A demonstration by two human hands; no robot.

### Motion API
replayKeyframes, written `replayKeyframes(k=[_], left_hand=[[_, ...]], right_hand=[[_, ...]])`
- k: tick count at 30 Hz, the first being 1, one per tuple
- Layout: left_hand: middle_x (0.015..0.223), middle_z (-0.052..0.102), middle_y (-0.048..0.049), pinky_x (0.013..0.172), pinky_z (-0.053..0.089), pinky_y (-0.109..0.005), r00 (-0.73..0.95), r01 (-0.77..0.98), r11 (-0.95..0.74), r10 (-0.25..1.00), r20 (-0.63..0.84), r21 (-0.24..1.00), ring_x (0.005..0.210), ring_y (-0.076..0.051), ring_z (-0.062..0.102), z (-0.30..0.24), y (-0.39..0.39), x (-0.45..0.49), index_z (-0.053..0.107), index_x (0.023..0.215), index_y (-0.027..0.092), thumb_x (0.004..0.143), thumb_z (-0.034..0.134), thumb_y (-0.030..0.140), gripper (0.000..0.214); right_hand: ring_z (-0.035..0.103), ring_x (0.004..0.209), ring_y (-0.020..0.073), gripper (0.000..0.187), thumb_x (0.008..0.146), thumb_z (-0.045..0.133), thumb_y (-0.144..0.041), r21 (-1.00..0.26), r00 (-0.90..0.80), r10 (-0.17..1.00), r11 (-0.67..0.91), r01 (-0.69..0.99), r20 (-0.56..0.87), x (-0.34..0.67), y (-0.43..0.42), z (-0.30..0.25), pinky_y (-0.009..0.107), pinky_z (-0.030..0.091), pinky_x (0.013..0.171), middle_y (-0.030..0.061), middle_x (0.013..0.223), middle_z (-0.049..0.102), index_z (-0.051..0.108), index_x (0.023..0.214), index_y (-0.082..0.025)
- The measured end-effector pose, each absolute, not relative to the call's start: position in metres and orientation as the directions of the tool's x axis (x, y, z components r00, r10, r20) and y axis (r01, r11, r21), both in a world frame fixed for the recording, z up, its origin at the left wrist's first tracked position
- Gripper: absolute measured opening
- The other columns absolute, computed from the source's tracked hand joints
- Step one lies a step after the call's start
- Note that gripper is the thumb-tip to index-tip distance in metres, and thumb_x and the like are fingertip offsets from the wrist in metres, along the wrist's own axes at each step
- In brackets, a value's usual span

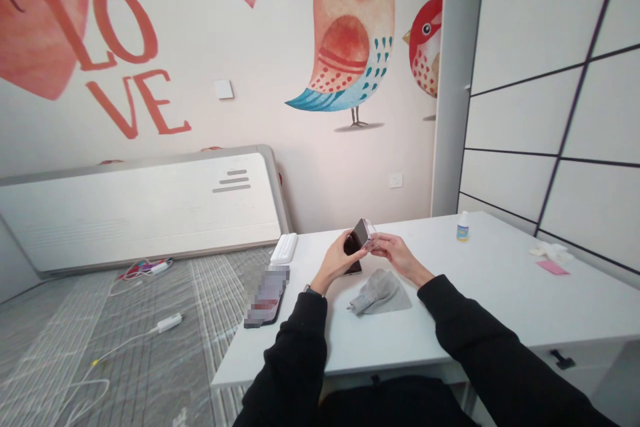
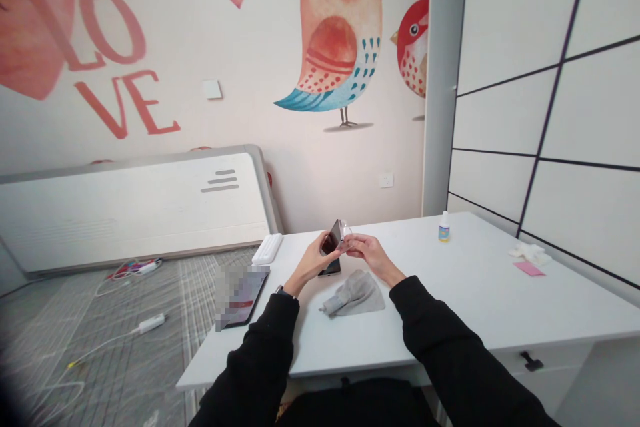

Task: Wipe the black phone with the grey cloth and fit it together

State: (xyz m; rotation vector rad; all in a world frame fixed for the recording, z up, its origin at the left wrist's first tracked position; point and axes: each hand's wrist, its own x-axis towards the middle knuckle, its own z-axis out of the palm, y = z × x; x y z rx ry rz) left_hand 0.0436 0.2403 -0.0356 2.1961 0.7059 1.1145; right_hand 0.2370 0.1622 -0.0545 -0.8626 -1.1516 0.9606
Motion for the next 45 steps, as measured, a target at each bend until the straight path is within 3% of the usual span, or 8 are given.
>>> replayKeyframes(k=[8,16,20,26,33,38,41,45], left_hand=[[0.090,0.070,-0.0016,0.070,0.047,-0.029,0.435,0.116,-0.644,0.718,0.544,0.756,0.073,-0.017,0.061,-0.037,0.240,0.049,0.065,0.122,0.025,0.084,0.071,0.051,0.047],[0.113,0.070,-0.0083,0.103,0.043,-0.042,0.288,0.076,-0.645,0.744,0.602,0.761,0.111,-0.029,0.061,-0.038,0.233,0.059,0.068,0.111,0.024,0.062,0.091,0.046,0.058],[0.114,0.067,-0.0074,0.107,0.042,-0.042,0.193,-0.049,-0.604,0.776,0.601,0.795,0.114,-0.026,0.061,-0.034,0.231,0.059,0.063,0.113,0.023,0.072,0.085,0.046,0.052],[0.092,0.063,-0.0008,0.066,0.053,-0.030,0.149,-0.267,-0.363,0.900,0.410,0.893,0.068,-0.012,0.059,-0.029,0.244,0.049,0.059,0.116,0.017,0.099,0.056,0.051,0.038],[0.075,0.057,0.0041,0.045,0.040,-0.020,0.351,-0.383,0.033,0.930,0.112,0.923,0.050,-0.005,0.045,-0.031,0.247,0.049,0.061,0.106,0.016,0.100,0.051,0.059,0.045],[0.071,0.055,0.0050,0.042,0.037,-0.018,0.493,-0.364,0.278,0.867,-0.070,0.889,0.048,-0.005,0.043,-0.031,0.246,0.044,0.062,0.101,0.015,0.100,0.051,0.060,0.046],[0.072,0.055,0.0045,0.042,0.037,-0.018,0.549,-0.368,0.365,0.828,-0.117,0.855,0.049,-0.005,0.043,-0.028,0.247,0.040,0.061,0.100,0.015,0.099,0.051,0.060,0.046],[0.074,0.057,0.0039,0.045,0.041,-0.019,0.582,-0.398,0.416,0.803,-0.126,0.818,0.051,-0.006,0.046,-0.027,0.248,0.039,0.062,0.100,0.015,0.099,0.053,0.058,0.043]], right_hand=[[0.072,0.080,0.0182,0.026,0.092,0.071,-0.040,-0.937,0.142,0.929,0.349,-0.021,0.343,0.246,0.168,-0.056,0.037,0.059,0.081,0.0043,0.087,0.075,0.071,0.100,-0.015],[0.067,0.074,0.0143,0.024,0.101,0.063,-0.039,-0.945,0.288,0.901,0.298,0.131,0.324,0.247,0.185,-0.077,0.032,0.059,0.071,0.0022,0.091,0.070,0.067,0.102,-0.015],[0.067,0.078,0.0155,0.028,0.102,0.061,-0.039,-0.951,0.439,0.846,0.235,0.203,0.303,0.259,0.196,-0.092,0.033,0.059,0.070,0.0044,0.100,0.069,0.065,0.114,-0.015],[0.068,0.098,0.0223,0.033,0.100,0.064,-0.032,-0.917,0.560,0.754,0.141,0.372,0.343,0.300,0.194,-0.100,0.043,0.059,0.087,0.0092,0.122,0.066,0.059,0.128,-0.017],[0.054,0.129,0.0307,0.032,0.097,0.068,-0.033,-0.799,0.435,0.732,0.245,0.550,0.524,0.307,0.193,-0.086,0.056,0.045,0.108,0.0110,0.143,0.055,0.064,0.125,-0.019],[0.054,0.128,0.0299,0.027,0.095,0.070,-0.033,-0.797,0.348,0.782,0.290,0.530,0.517,0.299,0.190,-0.079,0.056,0.042,0.110,0.0104,0.142,0.056,0.067,0.118,-0.018],[0.054,0.129,0.0295,0.019,0.092,0.072,-0.033,-0.804,0.262,0.822,0.340,0.488,0.506,0.289,0.182,-0.070,0.055,0.040,0.111,0.0102,0.140,0.059,0.070,0.102,-0.017],[0.065,0.111,0.0283,0.016,0.089,0.066,-0.032,-0.802,0.047,0.874,0.421,0.424,0.484,0.257,0.150,-0.058,0.045,0.048,0.101,0.0095,0.117,0.072,0.073,0.079,-0.021]])
